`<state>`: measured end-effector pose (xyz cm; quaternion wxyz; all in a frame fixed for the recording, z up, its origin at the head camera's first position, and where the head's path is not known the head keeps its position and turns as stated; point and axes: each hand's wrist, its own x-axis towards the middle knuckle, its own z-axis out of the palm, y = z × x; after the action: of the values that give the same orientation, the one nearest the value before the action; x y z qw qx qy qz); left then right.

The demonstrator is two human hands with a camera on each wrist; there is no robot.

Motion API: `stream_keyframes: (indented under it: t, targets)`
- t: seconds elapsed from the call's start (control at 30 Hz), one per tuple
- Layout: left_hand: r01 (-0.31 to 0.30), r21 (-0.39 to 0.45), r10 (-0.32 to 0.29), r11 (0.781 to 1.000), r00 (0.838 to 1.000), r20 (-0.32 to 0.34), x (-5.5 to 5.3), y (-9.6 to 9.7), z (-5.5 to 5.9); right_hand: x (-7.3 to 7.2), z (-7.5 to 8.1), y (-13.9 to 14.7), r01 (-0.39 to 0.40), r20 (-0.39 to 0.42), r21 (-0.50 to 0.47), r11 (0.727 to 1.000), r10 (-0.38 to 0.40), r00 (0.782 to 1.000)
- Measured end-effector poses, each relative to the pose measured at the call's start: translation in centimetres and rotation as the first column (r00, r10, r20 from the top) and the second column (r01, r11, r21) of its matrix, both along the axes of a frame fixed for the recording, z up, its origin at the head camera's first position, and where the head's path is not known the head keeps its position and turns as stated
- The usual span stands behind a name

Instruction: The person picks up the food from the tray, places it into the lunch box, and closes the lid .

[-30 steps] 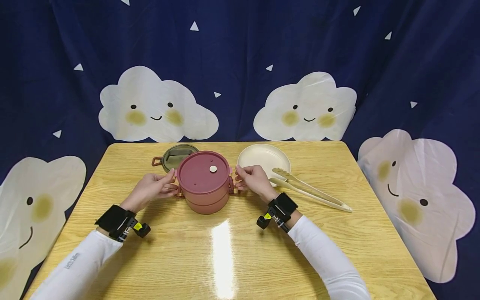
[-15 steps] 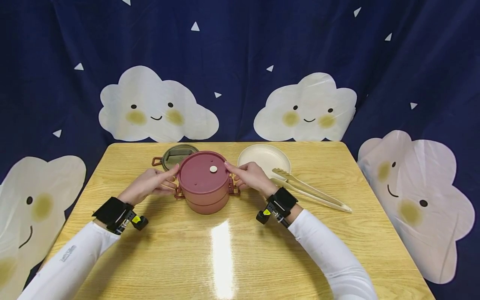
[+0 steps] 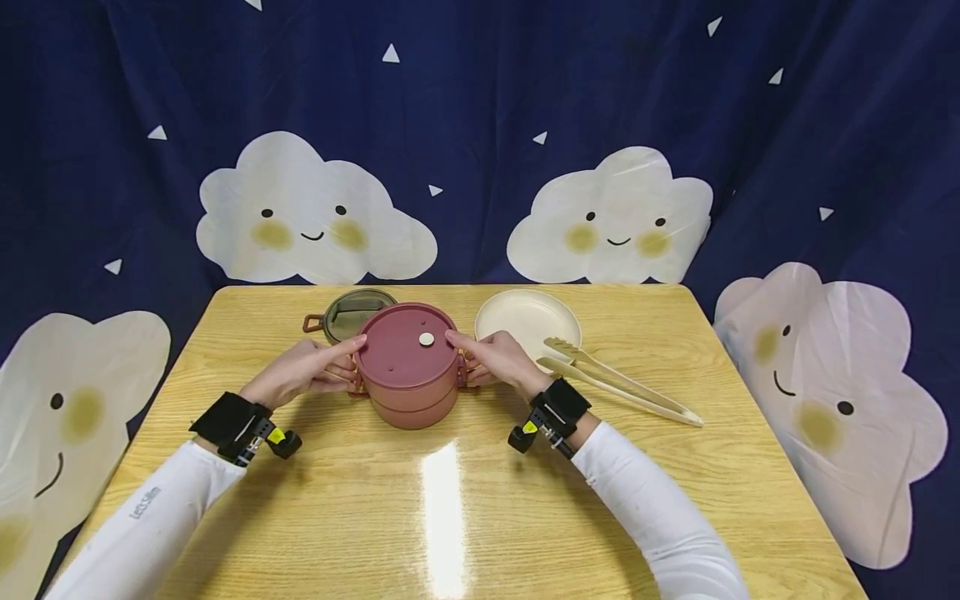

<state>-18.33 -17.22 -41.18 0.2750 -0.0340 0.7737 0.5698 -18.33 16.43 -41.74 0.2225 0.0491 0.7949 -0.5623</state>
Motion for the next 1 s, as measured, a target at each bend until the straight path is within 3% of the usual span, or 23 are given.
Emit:
stream_keyframes:
  t: [0.33, 0.7, 1.0]
  targets:
    - [0.000, 0.014, 0.000, 1.000, 1.000, -0.002, 0.0, 0.0, -0.6, -0.1, -1.0, -0.1, 0.022, -0.021, -0.016, 1.000, -0.022, 1.000]
    - [0.020, 0.007, -0.020, 1.000, 1.000, -0.019, 0.0, 0.1, -0.9, 0.0, -1.2, -0.2, 0.026, -0.022, -0.013, 1.000, -0.027, 0.999]
    - [0.017, 0.048, -0.017, 0.999, 1.000, 0.005, -0.1, 0.2, -1.0, -0.1, -1.3, -0.1, 0.031, -0.016, -0.029, 0.999, -0.031, 0.999]
